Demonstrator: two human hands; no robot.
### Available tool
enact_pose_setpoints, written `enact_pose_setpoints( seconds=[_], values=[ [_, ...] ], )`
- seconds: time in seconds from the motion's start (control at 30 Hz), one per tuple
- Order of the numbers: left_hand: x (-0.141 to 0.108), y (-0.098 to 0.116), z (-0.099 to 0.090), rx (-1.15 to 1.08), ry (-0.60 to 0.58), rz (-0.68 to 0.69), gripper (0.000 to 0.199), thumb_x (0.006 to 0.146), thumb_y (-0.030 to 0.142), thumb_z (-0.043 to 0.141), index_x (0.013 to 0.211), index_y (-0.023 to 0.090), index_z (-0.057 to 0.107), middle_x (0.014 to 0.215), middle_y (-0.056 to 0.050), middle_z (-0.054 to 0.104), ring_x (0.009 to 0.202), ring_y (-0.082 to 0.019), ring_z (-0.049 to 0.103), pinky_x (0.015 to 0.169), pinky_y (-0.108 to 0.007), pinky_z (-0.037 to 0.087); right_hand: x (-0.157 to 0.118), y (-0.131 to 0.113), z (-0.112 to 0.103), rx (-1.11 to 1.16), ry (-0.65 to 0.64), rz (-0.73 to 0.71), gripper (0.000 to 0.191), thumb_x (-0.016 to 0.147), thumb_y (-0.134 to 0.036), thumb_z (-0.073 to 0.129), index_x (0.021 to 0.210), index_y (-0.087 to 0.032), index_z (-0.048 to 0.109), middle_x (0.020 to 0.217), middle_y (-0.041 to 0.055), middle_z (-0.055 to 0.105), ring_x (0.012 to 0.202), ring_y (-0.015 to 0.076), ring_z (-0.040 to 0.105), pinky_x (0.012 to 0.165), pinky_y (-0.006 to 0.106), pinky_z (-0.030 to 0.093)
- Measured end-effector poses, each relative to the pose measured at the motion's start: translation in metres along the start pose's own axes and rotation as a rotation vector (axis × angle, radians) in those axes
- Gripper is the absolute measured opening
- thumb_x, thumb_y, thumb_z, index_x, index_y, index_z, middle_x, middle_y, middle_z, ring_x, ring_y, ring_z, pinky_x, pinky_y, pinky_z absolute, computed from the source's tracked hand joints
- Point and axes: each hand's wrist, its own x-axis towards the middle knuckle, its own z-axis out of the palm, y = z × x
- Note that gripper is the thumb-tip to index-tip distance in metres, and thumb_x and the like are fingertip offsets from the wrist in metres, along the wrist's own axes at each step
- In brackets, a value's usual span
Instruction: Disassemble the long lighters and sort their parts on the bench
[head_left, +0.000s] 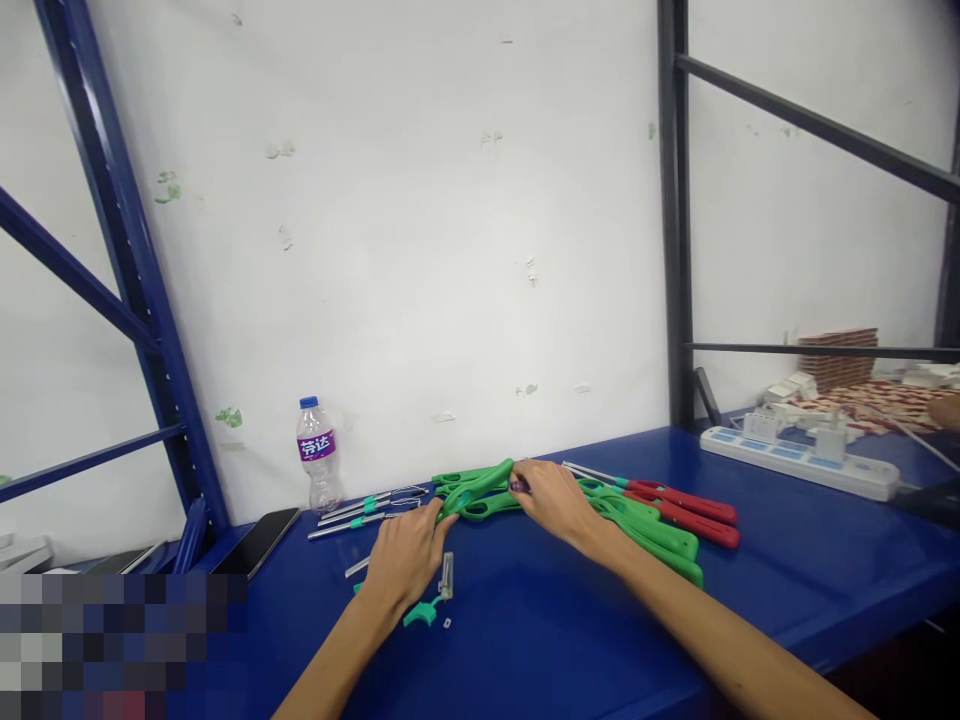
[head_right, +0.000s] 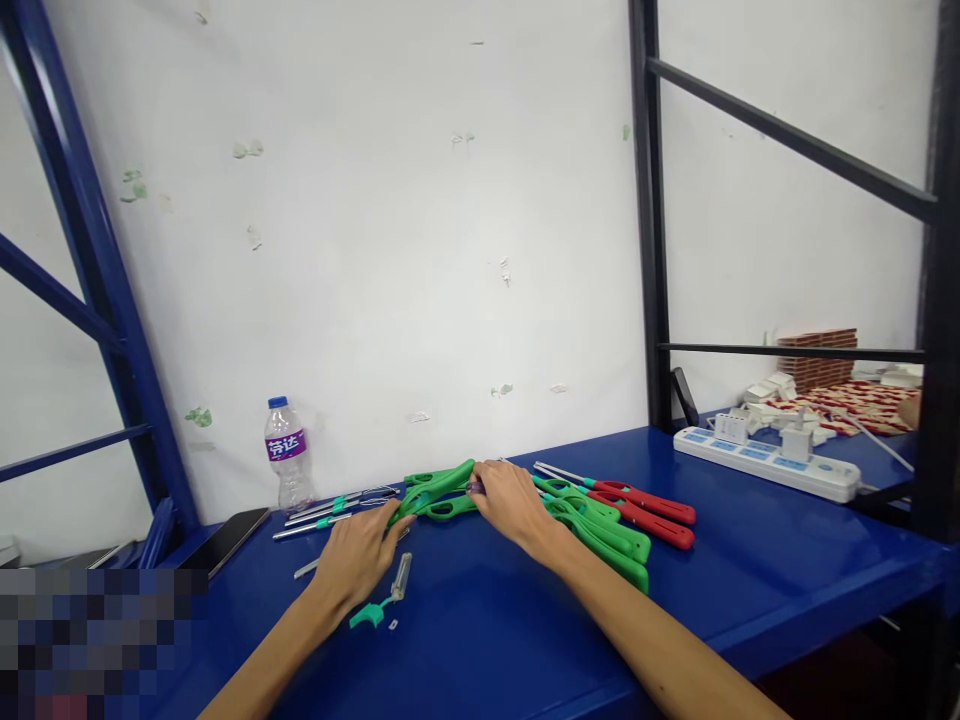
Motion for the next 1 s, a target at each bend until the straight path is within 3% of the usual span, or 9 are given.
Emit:
enact_pose_setpoints(
  seconds=[0.17, 0.37, 0.63, 0.77, 0.9, 1.0],
  values=[
    [0.001, 0.001, 0.001, -0.001, 0.027, -0.058, 0.033, 0.108, 0.042, 0.039, 0.116, 0.022, 0.063, 0.101, -0.007, 0.079, 0.097, -0.028, 0.075, 0.074, -0.033, 0.047, 0.003, 0.0, 0.004, 0.08, 0.011, 0.031, 0.015, 0.089, -0.012, 0.058, 0.08, -0.018, 0.069, 0.077, 0.004, 0.072, 0.071, 0.0185, 0.063, 0.063, 0.027, 0.028],
    [0.004, -0.015, -0.003, 0.0, 0.055, -0.144, 0.036, 0.108, 0.044, 0.036, 0.115, 0.022, 0.064, 0.093, -0.008, 0.079, 0.091, -0.028, 0.076, 0.069, -0.031, 0.045, 0.0, -0.005, 0.004, 0.158, -0.038, 0.006, 0.02, 0.088, -0.012, 0.056, 0.076, -0.017, 0.071, 0.07, 0.0033, 0.07, 0.064, 0.0171, 0.059, 0.06, 0.027, 0.029],
    [0.003, -0.019, -0.006, -0.016, 0.074, -0.143, 0.037, 0.108, 0.045, 0.035, 0.115, 0.023, 0.063, 0.096, -0.008, 0.078, 0.092, -0.027, 0.075, 0.071, -0.031, 0.046, -0.012, -0.018, 0.003, 0.295, -0.32, -0.261, 0.023, 0.089, -0.011, 0.059, 0.078, -0.021, 0.076, 0.076, -0.0011, 0.074, 0.069, 0.0162, 0.064, 0.067, 0.023, 0.038],
    [0.003, -0.015, -0.003, -0.025, 0.072, -0.13, 0.037, 0.107, 0.045, 0.037, 0.116, 0.023, 0.065, 0.094, -0.008, 0.079, 0.09, -0.027, 0.075, 0.071, -0.031, 0.048, -0.017, -0.02, 0.008, 0.343, -0.408, -0.32, 0.032, 0.101, -0.028, 0.058, 0.074, -0.02, 0.075, 0.072, 0.0005, 0.072, 0.066, 0.0161, 0.064, 0.07, 0.024, 0.041],
    [0.004, -0.015, 0.0, -0.034, 0.078, -0.115, 0.037, 0.107, 0.045, 0.039, 0.119, 0.021, 0.064, 0.094, -0.01, 0.079, 0.089, -0.028, 0.075, 0.071, -0.032, 0.048, -0.015, -0.017, 0.008, 0.408, -0.391, -0.285, 0.031, 0.099, -0.036, 0.063, 0.076, -0.02, 0.075, 0.073, 0.0018, 0.072, 0.068, 0.0173, 0.061, 0.071, 0.026, 0.039],
    [0.004, -0.015, 0.001, -0.05, 0.093, -0.098, 0.036, 0.106, 0.045, 0.041, 0.117, 0.02, 0.065, 0.091, -0.01, 0.078, 0.087, -0.029, 0.075, 0.069, -0.032, 0.048, -0.009, -0.013, 0.005, 0.489, -0.304, -0.169, 0.038, 0.102, -0.043, 0.057, 0.079, -0.018, 0.075, 0.071, 0.0033, 0.068, 0.066, 0.0182, 0.058, 0.069, 0.028, 0.038]
  ],
)
